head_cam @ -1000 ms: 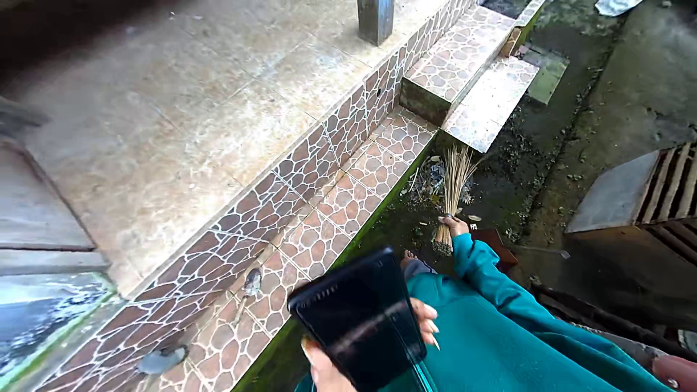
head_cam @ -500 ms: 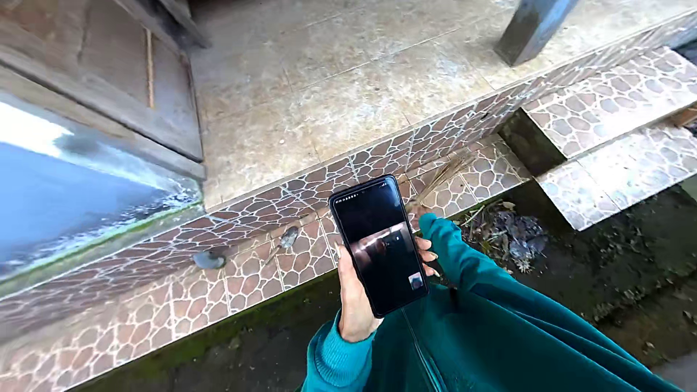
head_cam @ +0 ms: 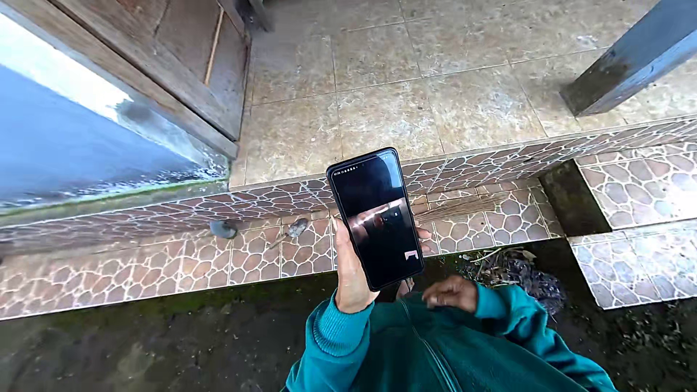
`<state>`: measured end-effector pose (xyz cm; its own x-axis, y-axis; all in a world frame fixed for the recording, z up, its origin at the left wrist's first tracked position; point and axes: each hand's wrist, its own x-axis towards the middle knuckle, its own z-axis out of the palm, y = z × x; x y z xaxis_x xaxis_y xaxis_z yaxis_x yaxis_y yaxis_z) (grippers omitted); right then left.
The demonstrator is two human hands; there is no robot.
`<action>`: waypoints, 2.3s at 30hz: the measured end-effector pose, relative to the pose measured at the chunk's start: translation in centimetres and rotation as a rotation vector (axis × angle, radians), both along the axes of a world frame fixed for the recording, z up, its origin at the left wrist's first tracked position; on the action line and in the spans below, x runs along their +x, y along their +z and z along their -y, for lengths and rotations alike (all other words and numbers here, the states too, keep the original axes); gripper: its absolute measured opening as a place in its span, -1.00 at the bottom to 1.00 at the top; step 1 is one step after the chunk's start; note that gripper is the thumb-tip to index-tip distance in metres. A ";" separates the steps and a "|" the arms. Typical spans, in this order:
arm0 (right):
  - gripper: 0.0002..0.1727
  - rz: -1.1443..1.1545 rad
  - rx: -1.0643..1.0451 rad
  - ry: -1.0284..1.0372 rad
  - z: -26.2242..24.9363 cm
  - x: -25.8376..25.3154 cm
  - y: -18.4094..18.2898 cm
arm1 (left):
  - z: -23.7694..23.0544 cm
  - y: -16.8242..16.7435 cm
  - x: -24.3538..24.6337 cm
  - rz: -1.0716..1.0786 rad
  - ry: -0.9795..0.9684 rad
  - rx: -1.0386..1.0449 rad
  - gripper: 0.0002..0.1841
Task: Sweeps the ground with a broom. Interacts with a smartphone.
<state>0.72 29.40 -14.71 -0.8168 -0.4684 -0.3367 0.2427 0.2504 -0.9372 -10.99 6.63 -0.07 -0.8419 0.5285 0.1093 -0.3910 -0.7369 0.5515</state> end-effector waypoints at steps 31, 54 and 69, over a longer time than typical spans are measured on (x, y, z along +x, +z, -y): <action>-0.34 -0.848 -0.353 -0.805 16.0 -6.2 16.6 | 6.4 2.5 -2.8 -0.147 -0.136 0.003 -0.34; -0.31 -0.878 -0.331 -0.780 12.0 -4.0 15.7 | 2.4 2.3 -0.9 -0.139 -0.157 -0.022 -0.31; -0.33 -0.878 -0.332 -0.760 11.8 -4.3 15.7 | 2.5 2.5 -0.8 -0.171 -0.076 -0.075 -0.34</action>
